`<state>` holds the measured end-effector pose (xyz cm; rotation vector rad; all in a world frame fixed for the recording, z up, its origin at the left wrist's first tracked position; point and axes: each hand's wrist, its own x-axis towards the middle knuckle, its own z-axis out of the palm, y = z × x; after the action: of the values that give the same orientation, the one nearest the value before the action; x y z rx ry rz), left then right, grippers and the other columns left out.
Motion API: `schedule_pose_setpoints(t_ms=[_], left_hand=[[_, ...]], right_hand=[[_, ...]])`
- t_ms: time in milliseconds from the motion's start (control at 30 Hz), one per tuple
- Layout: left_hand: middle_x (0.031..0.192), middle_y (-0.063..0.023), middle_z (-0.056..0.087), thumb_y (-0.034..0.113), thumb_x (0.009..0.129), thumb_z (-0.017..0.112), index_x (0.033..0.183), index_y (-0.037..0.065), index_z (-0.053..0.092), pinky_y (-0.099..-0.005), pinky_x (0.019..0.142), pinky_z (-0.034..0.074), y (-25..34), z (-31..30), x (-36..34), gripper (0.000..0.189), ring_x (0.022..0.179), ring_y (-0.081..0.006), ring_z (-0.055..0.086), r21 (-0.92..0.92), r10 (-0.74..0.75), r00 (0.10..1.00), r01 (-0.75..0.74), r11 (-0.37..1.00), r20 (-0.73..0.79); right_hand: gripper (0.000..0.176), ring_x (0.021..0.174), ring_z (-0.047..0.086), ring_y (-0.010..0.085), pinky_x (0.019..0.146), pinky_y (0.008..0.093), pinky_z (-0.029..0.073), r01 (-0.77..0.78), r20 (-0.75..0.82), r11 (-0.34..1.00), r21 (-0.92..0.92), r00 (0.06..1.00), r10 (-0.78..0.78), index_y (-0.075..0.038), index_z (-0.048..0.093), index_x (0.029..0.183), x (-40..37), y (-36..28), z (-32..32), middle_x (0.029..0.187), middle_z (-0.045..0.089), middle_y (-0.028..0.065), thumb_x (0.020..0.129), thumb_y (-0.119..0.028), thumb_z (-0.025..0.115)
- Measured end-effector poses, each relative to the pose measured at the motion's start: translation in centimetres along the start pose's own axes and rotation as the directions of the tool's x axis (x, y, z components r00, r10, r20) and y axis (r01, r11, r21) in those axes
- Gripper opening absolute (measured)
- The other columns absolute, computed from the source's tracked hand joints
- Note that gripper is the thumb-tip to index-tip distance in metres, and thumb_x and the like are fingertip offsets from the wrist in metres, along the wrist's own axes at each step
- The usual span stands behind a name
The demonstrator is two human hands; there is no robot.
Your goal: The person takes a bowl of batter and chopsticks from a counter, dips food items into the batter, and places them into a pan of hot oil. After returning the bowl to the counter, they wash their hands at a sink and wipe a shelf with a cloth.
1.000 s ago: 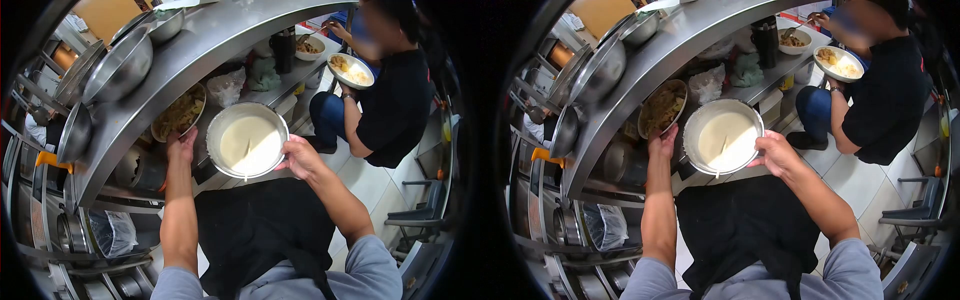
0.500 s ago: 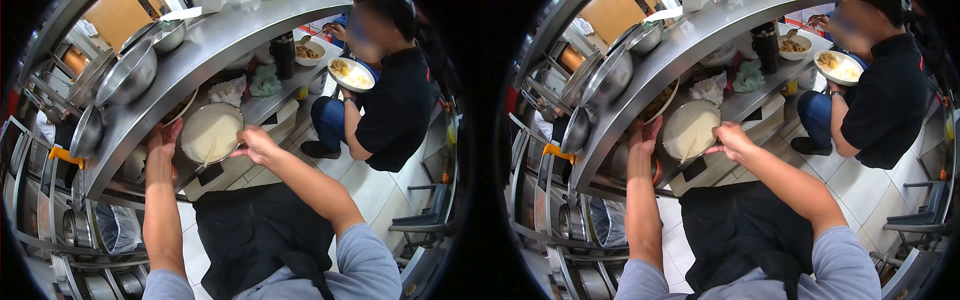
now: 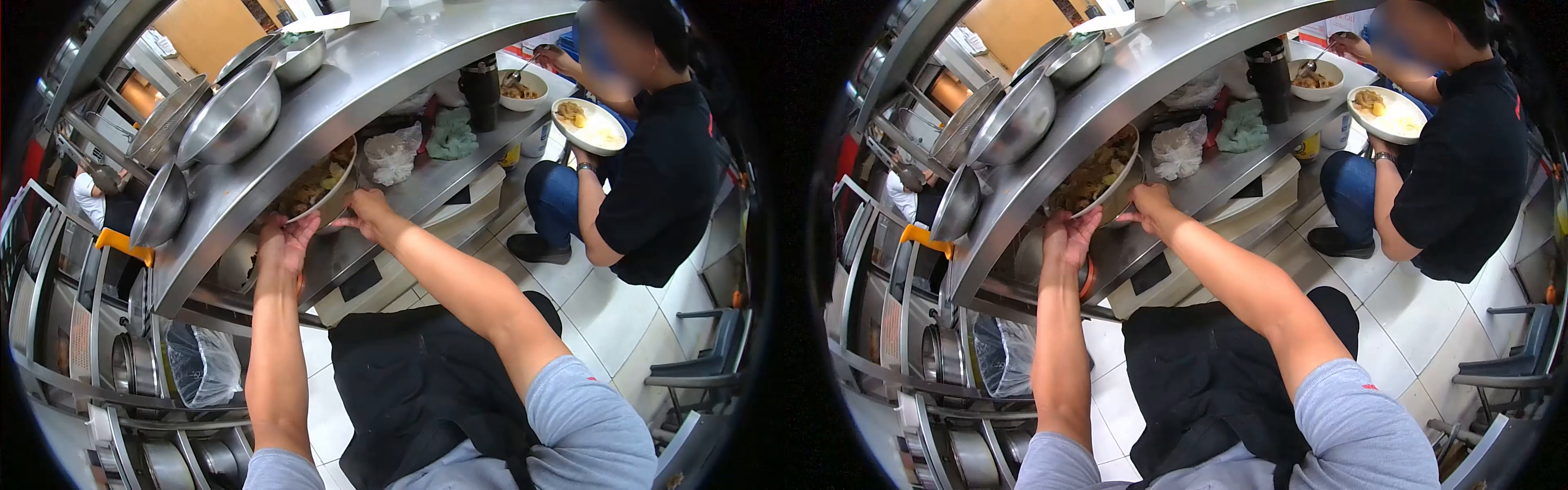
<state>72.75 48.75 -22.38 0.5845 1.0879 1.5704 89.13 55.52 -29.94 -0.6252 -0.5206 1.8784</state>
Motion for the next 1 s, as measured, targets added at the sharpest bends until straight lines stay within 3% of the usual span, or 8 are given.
schedule_pose_setpoints(t_ms=[100,200,367,400,433,500,833,1000], left_hand=[[0.11,-0.0344,0.063,0.01,0.094,0.04,0.117,-0.013,0.049,-0.0529,0.088,0.061,-0.9,-0.3,0.4,0.034,0.101,-0.0455,0.068,0.031,0.002,1.0,-0.001,1.0,-0.004],[0.105,-0.0331,0.063,0.009,0.094,0.04,0.106,-0.006,0.047,-0.0567,0.084,0.062,-1.4,-0.5,1.4,0.02,0.093,-0.0454,0.069,-0.023,-0.039,0.998,0.04,0.999,0.041],[0.104,-0.0335,0.064,0.008,0.095,0.04,0.105,-0.007,0.047,-0.0541,0.082,0.063,-2.3,-0.6,4.5,0.02,0.092,-0.0447,0.07,-0.029,-0.066,0.998,0.065,0.997,-0.014],[0.103,-0.0335,0.064,0.008,0.095,0.04,0.105,-0.007,0.047,-0.0527,0.08,0.064,-2.3,-0.3,4.8,0.019,0.091,-0.0443,0.07,-0.009,-0.06,0.998,0.06,0.998,-0.03],[0.103,-0.0335,0.064,0.008,0.095,0.04,0.105,-0.007,0.047,-0.0527,0.08,0.064,-2.3,-0.2,5.0,0.019,0.091,-0.0443,0.07,-0.007,-0.058,0.998,0.058,0.998,-0.026],[0.105,-0.0367,0.064,0.013,0.099,0.037,0.116,-0.017,0.045,-0.0493,0.083,0.064,-2.5,-0.1,5.4,0.036,0.089,-0.0428,0.071,0.047,0.009,0.999,-0.007,0.999,-0.047],[0.106,-0.0306,0.065,0.015,0.1,0.036,0.118,-0.014,0.047,-0.0474,0.08,0.065,-2.6,-0.7,6.9,0.036,0.091,-0.0399,0.071,0.078,-0.025,1.0,0.025,0.997,-0.003],[0.108,-0.0279,0.065,0.02,0.102,0.036,0.121,-0.01,0.049,-0.0493,0.082,0.063,-3.0,-0.7,7.1,0.038,0.095,-0.0369,0.07,0.077,-0.032,0.999,0.03,0.997,0.031]], right_hand=[[0.039,0.111,0.06,0.0322,0.084,0.0523,0.062,0.031,0.016,0.998,0.049,0.999,-0.032,0.006,0.053,0.128,1.0,0.5,0.4,0.123,0.058,0.0165,0.089,0.002,0.054],[0.031,0.1,0.063,0.0297,0.075,0.05,0.064,0.1,-0.018,0.991,0.091,0.995,-0.099,0.001,0.049,0.122,1.1,0.7,1.1,0.116,0.059,0.0149,0.091,0.0,0.053],[0.022,0.104,0.061,0.0266,0.078,0.0456,0.062,0.134,-0.066,0.979,0.153,0.99,-0.125,-0.008,0.049,0.118,2.9,3.2,1.4,0.115,0.057,0.0108,0.096,-0.008,0.052],[0.011,0.103,0.056,0.0255,0.084,0.049,0.055,0.129,-0.1,0.976,0.175,0.989,-0.112,-0.009,0.052,0.106,2.7,3.4,1.8,0.109,0.055,0.0102,0.095,-0.007,0.051],[0.011,0.103,0.056,0.0255,0.084,0.049,0.055,0.133,-0.099,0.975,0.176,0.988,-0.117,-0.009,0.052,0.106,2.6,3.5,2.0,0.109,0.055,0.0102,0.095,-0.007,0.051],[0.009,0.101,0.057,0.0263,0.085,0.0498,0.056,0.129,-0.072,0.981,0.148,0.99,-0.119,-0.009,0.051,0.104,2.5,3.6,2.3,0.109,0.054,0.0103,0.095,-0.008,0.052],[0.009,0.097,0.058,0.0257,0.081,0.0446,0.056,0.079,-0.105,0.996,0.048,0.992,-0.073,-0.01,0.054,0.103,4.0,4.2,2.1,0.106,0.056,0.0105,0.096,-0.016,0.056],[0.007,0.085,0.061,0.0208,0.074,0.0401,0.054,0.112,-0.119,0.992,-0.055,0.986,-0.118,-0.009,0.055,0.1,4.6,4.1,2.3,0.09,0.056,0.0054,0.094,-0.013,0.056]])
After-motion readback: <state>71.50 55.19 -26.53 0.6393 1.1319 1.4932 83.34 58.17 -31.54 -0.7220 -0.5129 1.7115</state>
